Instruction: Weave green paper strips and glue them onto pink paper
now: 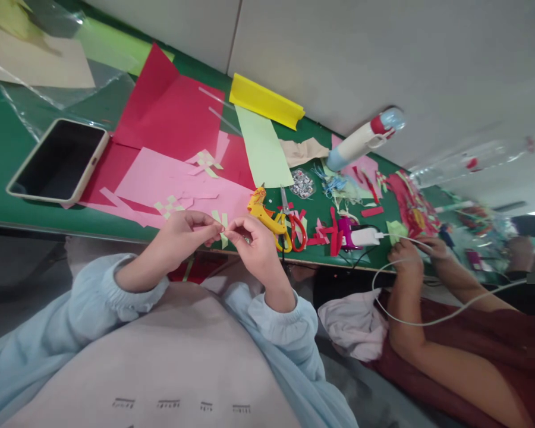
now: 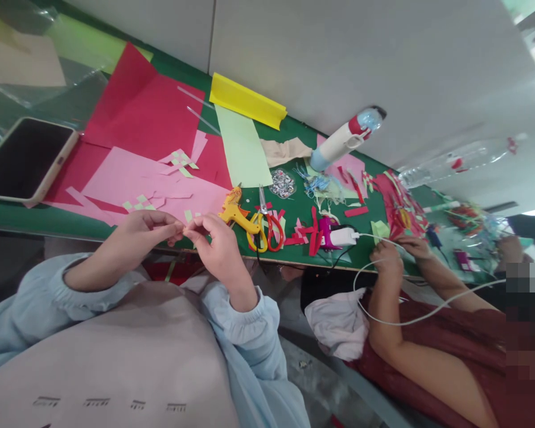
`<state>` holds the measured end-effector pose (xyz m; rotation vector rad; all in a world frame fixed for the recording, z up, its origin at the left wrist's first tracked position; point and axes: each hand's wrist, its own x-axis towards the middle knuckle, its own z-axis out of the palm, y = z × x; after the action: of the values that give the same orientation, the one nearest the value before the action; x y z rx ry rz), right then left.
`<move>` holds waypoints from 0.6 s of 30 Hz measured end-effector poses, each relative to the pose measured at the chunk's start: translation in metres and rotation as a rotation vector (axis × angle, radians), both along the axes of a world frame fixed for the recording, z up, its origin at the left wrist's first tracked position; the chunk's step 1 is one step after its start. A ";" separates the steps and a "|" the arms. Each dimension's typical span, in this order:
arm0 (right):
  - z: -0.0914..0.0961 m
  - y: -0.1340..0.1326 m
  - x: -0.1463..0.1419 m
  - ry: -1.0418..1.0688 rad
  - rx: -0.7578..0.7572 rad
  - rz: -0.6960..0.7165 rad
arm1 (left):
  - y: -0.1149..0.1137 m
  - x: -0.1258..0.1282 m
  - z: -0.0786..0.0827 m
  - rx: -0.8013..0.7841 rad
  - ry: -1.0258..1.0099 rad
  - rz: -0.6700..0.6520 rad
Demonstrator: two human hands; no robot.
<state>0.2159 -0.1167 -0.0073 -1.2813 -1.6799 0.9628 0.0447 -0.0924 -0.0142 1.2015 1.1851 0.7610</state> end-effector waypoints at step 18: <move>0.001 -0.006 0.014 -0.064 -0.209 -0.086 | 0.004 -0.002 -0.007 0.023 -0.001 -0.082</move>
<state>0.2294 -0.1224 -0.0064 -1.5234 -1.5899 1.0783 0.0427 -0.0879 -0.0209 1.2609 1.1219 0.7156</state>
